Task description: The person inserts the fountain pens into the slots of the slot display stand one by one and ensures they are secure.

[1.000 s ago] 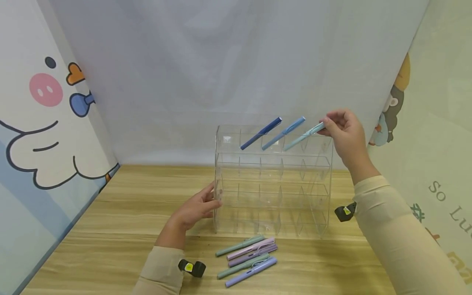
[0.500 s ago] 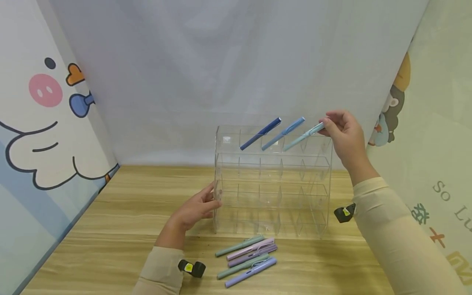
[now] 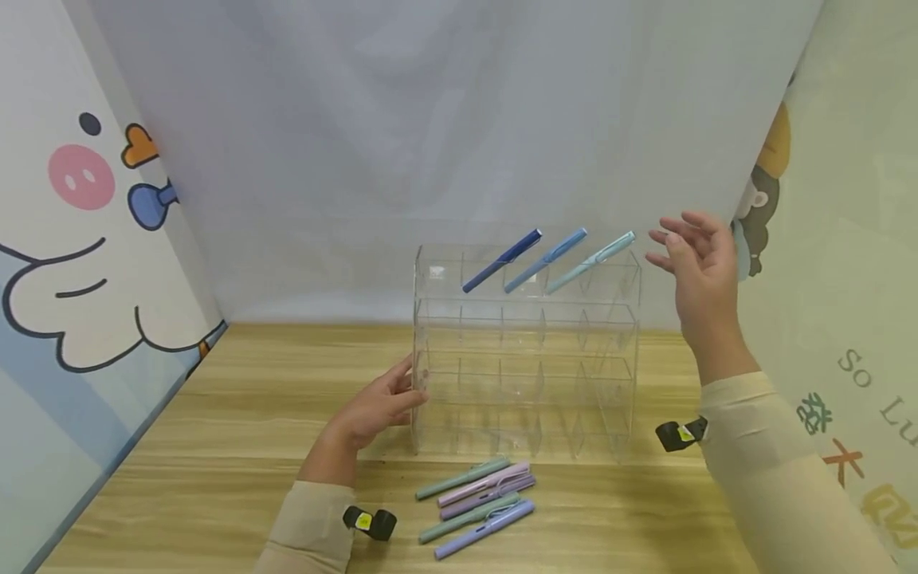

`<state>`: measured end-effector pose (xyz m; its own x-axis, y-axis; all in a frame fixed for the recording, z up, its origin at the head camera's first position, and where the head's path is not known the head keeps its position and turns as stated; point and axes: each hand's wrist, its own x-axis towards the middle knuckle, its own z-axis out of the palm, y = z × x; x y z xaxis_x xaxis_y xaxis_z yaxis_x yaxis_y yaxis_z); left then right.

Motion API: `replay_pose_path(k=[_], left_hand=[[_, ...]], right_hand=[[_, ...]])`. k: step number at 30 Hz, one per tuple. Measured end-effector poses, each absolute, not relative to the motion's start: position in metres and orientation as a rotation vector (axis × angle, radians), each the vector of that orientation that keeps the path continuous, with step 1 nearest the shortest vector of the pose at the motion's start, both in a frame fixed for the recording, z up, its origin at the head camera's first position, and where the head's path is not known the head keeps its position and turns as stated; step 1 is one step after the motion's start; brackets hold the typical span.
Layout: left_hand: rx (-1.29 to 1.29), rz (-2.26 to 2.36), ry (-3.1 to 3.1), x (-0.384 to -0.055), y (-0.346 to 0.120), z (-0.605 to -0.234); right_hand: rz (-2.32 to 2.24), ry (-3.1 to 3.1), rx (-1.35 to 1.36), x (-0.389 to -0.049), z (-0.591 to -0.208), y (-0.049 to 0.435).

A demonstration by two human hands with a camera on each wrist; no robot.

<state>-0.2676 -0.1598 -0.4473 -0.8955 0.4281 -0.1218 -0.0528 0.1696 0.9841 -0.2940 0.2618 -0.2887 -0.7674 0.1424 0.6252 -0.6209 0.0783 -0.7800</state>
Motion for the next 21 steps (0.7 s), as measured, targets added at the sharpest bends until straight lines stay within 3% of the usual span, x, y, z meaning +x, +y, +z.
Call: replay_pose_path(k=[21], left_hand=[[0.36,1.759,2.087,-0.268,-0.16,-0.449]], right_hand=[[1.954,-1.302,0.755,-0.226,-0.34,0.234]])
